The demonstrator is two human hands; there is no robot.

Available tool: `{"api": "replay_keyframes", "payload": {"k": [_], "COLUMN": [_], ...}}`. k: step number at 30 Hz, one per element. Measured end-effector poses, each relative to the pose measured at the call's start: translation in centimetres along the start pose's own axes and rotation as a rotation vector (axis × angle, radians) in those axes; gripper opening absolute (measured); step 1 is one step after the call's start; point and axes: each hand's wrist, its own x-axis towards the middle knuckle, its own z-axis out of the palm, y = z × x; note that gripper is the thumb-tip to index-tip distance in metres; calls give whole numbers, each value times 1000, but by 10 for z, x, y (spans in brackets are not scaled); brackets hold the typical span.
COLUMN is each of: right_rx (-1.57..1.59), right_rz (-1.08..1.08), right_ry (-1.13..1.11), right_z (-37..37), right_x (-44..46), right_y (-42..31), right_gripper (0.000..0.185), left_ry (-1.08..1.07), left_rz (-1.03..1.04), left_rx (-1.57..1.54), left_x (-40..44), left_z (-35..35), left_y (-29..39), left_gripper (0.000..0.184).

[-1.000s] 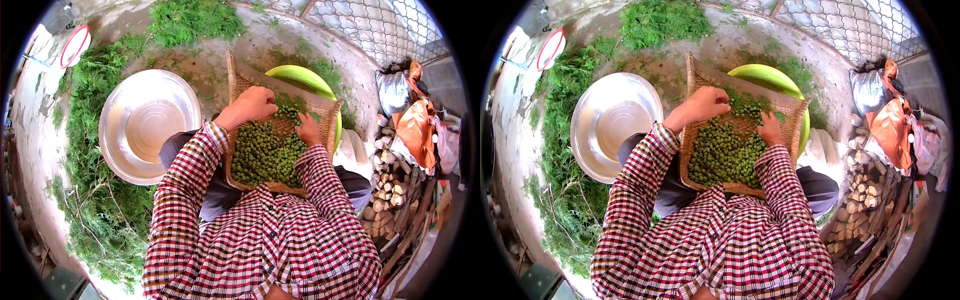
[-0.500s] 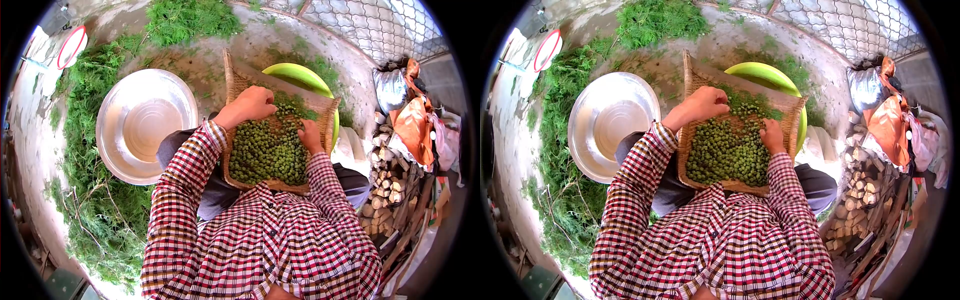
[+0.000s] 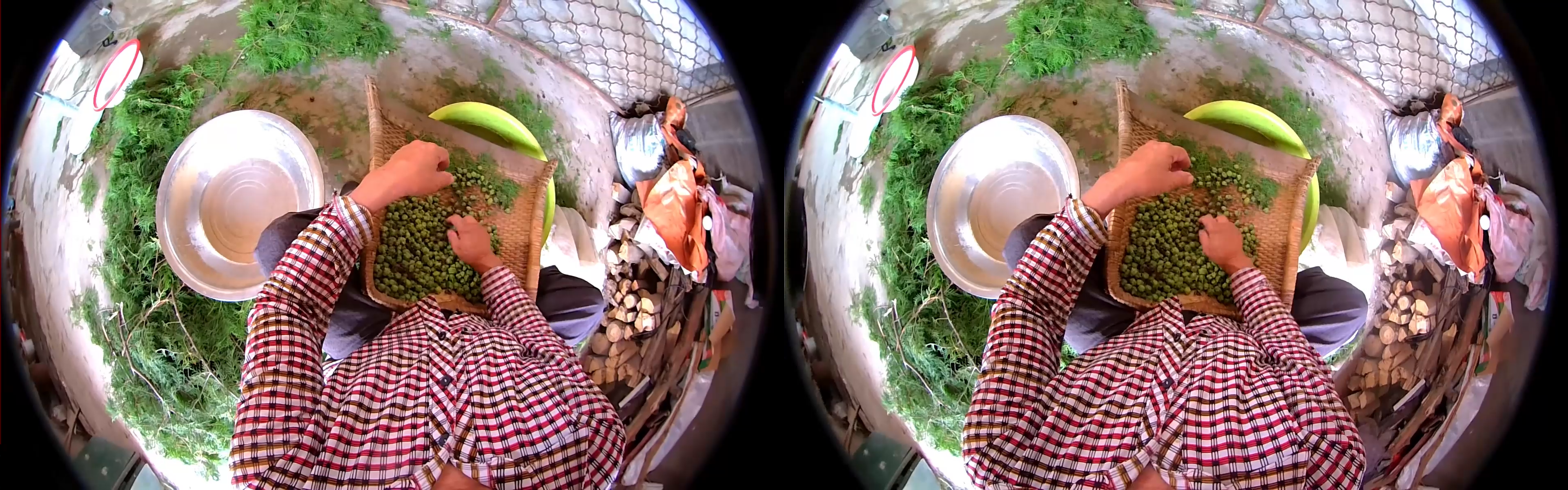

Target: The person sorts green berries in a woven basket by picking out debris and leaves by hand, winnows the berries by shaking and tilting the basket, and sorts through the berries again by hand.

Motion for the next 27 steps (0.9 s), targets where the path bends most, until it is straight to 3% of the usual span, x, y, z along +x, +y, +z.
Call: {"api": "replay_keyframes", "payload": {"k": [1, 3, 6, 8, 10, 13, 16, 22, 23, 27], "right_rx": [0, 203, 278, 270, 185, 101, -32, 63, 184, 112], "right_rz": [-4, -291, -325, -294, -14, -69, -32, -106, -215, -260], "right_ry": [-2, 25, 4, 113, 267, 362, 281, 146, 125, 54], "right_z": [2, 5, -8, -5, -8, 3, 3, 11, 11, 10], "right_x": [-3, -10, -13, 6, 22, 41, 46, 36, 36, 20], "right_y": [-5, -11, -17, 14, 42, 74, 64, 25, 22, -3], "right_gripper": [29, 31, 36, 39, 41, 44, 41, 29, 25, 24], "left_ry": [2, 18, -1, 5, 8, 0, -13, 5, 19, 39], "left_rz": [-4, -2, -11, -9, -2, -18, -18, -8, 0, -19], "left_rx": [1, 2, 10, 6, 0, 13, -1, 0, -10, -25], "left_x": [-1, -3, -5, -6, -5, -4, -5, -3, -4, -5], "left_z": [0, 1, -2, -2, -1, -1, -2, -1, -2, 1], "left_y": [-1, -2, -1, -1, 0, 1, 1, -6, -6, -13], "left_gripper": [27, 27, 27, 27, 27, 27, 28, 28, 28, 26]}}
